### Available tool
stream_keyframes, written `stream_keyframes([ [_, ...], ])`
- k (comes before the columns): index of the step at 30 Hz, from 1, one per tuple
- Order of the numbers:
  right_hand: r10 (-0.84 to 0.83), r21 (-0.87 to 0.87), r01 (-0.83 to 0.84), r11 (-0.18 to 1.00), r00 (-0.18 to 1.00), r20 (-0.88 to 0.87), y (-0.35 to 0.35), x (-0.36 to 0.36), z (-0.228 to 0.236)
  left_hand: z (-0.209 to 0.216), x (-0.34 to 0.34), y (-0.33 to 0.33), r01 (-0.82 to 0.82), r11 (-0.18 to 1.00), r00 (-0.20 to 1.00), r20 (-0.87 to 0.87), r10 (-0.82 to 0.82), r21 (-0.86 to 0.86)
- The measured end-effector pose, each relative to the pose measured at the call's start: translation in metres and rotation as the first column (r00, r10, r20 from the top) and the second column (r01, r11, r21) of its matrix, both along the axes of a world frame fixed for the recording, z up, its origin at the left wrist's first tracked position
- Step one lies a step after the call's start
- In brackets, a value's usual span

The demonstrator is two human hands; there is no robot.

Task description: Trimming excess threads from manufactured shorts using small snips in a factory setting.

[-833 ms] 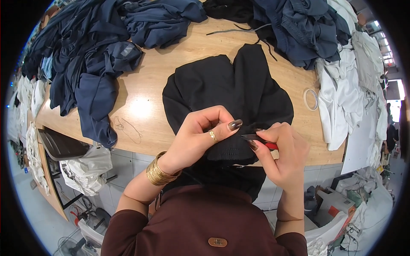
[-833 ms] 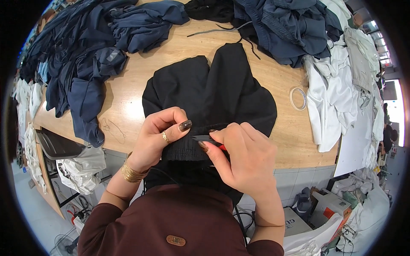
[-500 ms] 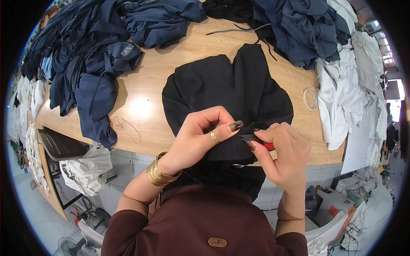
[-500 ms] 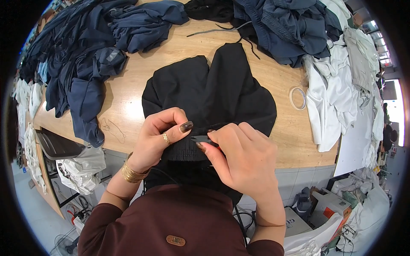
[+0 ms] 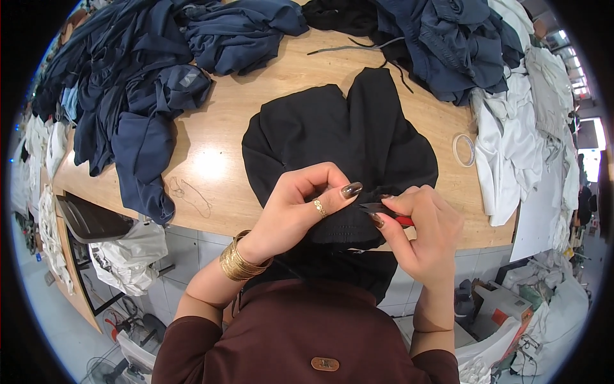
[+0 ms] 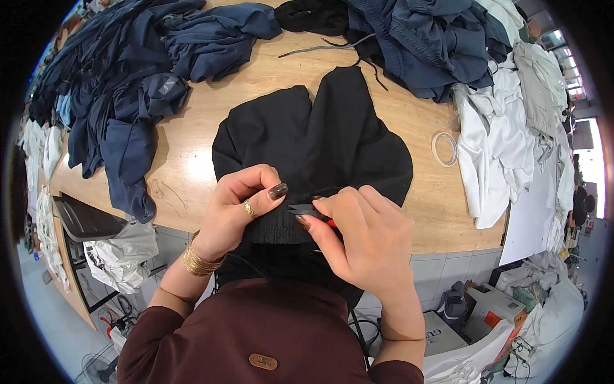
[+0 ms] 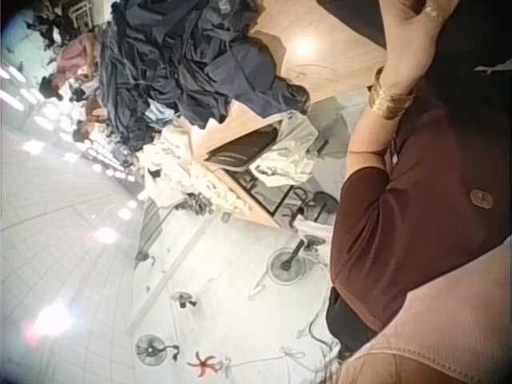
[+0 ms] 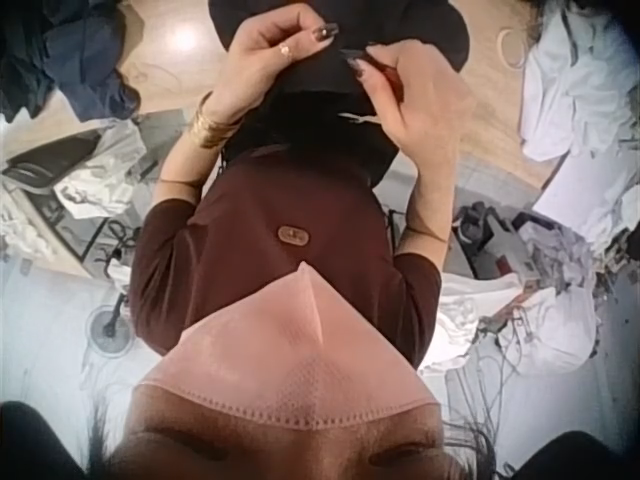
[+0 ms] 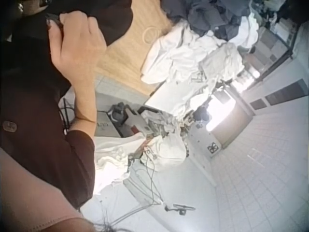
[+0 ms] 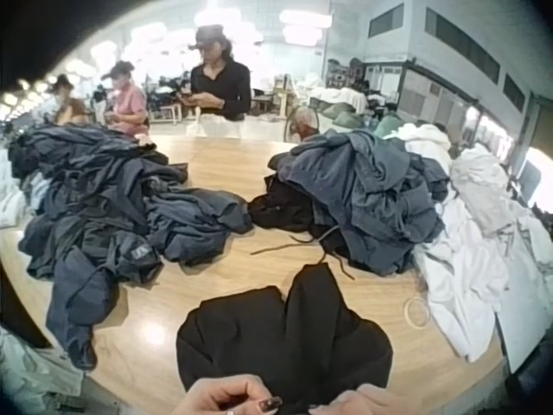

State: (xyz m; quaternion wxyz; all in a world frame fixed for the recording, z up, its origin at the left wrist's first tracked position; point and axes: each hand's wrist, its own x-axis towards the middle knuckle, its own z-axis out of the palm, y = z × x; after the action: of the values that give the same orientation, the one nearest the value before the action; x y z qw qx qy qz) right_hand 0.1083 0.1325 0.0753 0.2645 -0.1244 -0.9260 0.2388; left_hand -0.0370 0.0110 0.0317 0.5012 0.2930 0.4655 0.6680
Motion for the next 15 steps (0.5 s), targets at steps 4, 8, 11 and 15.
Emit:
stream_keyframes([
  [4, 0.003, 0.031, -0.003, 1.0, 1.0, -0.004, -0.002, -0.002, 0.001, 0.0, 0.0, 0.0, 0.017, 0.999, 1.0, -0.002, -0.017, -0.028],
  [8, 0.004, 0.01, -0.004, 1.0, 1.0, 0.002, -0.004, -0.002, 0.0, -0.001, 0.001, 0.001, 0.009, 1.0, 1.0, 0.005, -0.009, -0.018],
  [11, -0.071, -0.198, 0.064, 0.978, 0.997, -0.026, -0.004, -0.001, -0.007, -0.002, 0.0, 0.0, 0.006, 1.0, 1.0, 0.023, -0.005, -0.014],
  [15, 0.004, -0.684, 0.045, 0.728, 0.997, 0.071, 0.005, -0.004, -0.001, 0.002, -0.003, -0.001, 0.005, 0.999, 0.995, 0.098, -0.001, -0.033],
])
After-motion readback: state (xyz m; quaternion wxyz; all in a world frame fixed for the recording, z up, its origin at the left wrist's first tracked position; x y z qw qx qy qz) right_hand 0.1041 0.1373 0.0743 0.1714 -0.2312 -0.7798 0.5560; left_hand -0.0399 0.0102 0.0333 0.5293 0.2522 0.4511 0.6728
